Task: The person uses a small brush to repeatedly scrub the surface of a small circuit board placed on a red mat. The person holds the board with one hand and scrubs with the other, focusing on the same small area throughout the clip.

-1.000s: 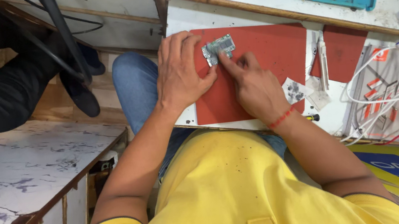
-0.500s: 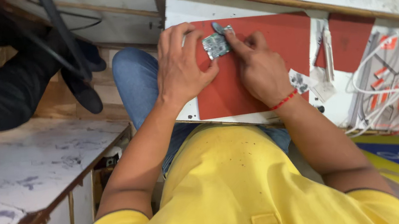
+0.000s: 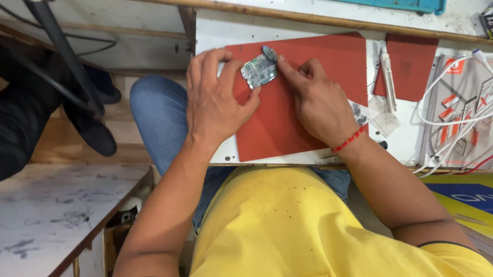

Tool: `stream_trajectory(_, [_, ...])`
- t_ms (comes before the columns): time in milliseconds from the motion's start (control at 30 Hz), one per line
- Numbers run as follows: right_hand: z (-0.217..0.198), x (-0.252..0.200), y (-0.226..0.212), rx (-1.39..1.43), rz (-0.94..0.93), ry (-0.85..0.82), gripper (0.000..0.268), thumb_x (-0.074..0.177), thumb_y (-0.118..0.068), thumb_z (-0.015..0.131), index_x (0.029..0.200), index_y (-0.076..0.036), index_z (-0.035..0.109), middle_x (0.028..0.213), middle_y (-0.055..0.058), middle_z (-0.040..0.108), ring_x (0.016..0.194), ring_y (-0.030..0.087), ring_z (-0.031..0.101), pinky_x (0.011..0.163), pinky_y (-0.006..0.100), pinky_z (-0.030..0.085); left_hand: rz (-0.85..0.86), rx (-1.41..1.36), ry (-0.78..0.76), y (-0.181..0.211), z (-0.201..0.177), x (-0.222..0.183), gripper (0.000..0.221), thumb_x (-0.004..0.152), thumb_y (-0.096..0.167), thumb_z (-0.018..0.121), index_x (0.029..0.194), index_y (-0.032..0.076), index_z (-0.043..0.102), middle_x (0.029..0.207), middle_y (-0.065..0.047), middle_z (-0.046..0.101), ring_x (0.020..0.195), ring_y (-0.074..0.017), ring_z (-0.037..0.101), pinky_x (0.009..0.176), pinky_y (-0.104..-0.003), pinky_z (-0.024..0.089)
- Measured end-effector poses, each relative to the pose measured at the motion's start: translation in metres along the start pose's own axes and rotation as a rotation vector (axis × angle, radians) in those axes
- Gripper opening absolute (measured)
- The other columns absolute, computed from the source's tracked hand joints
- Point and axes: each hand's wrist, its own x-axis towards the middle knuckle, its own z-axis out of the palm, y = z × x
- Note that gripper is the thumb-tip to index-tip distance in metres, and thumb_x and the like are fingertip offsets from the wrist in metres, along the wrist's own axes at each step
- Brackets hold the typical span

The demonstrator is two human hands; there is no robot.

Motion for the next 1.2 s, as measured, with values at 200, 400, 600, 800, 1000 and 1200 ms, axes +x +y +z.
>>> stream_trajectory(200, [0.003,0.006,-0.001,0.016,-0.041,0.06,0.063,0.087,0.001,0.053,0.147,-0.015,0.058,0.109,0.022,0.062,0.08,0.044,0.066,0.068,0.052,0.055,0.032,-0.019,0.022,-0.002,-0.004,0.008,0.043,0.077,0.025,0.087,0.112,0.006,0.071,0.124,-0.01,0.055,0.122,-0.0339,0.048,0.108,-0.048,0.042])
stream_trajectory(400, [0.0,0.013,-0.007,0.025,-0.028,0.027,0.064,0.087,0.004,0.053,0.146,-0.02,0.061,0.108,0.019,0.063,0.083,0.041,0.068,0.073,0.05,0.057,0.067,0.001,0.033,-0.009,-0.002,0.015,0.044,0.077,0.026,0.088,0.112,0.005,0.07,0.125,-0.011,0.055,0.121,-0.0343,0.049,0.108,-0.05,0.041])
stream_trajectory(600, [0.012,-0.003,-0.003,-0.008,-0.04,0.051,0.061,0.086,0.0,0.059,0.144,-0.019,0.061,0.109,0.021,0.064,0.082,0.042,0.067,0.07,0.05,0.057,0.052,-0.011,0.022,-0.003,-0.004,0.009,0.044,0.079,0.025,0.088,0.114,0.005,0.069,0.127,-0.01,0.055,0.123,-0.0341,0.048,0.109,-0.049,0.042])
stream_trajectory(800, [0.013,-0.009,0.007,-0.044,-0.015,0.023,0.058,0.092,0.002,0.056,0.147,-0.016,0.06,0.107,0.019,0.064,0.079,0.042,0.067,0.068,0.052,0.055,0.048,-0.003,0.007,-0.001,-0.006,-0.003,0.044,0.08,0.025,0.088,0.114,0.005,0.069,0.126,-0.01,0.054,0.125,-0.0335,0.048,0.109,-0.049,0.041])
stream_trajectory(1000, [0.001,-0.001,-0.006,-0.06,-0.014,0.063,0.055,0.095,0.001,0.055,0.148,-0.013,0.059,0.109,0.02,0.063,0.074,0.041,0.066,0.063,0.051,0.054,0.027,-0.003,-0.009,-0.003,0.001,-0.005,0.044,0.08,0.026,0.088,0.114,0.006,0.069,0.126,-0.009,0.055,0.123,-0.0337,0.049,0.109,-0.049,0.041])
stream_trajectory(1200, [0.003,0.001,-0.011,0.031,-0.063,0.119,0.051,0.095,0.0,0.058,0.143,-0.018,0.063,0.11,0.016,0.063,0.078,0.038,0.068,0.066,0.047,0.057,0.039,-0.001,0.003,-0.003,-0.001,0.003,0.043,0.079,0.025,0.088,0.114,0.007,0.069,0.126,-0.01,0.055,0.124,-0.0333,0.049,0.109,-0.048,0.041])
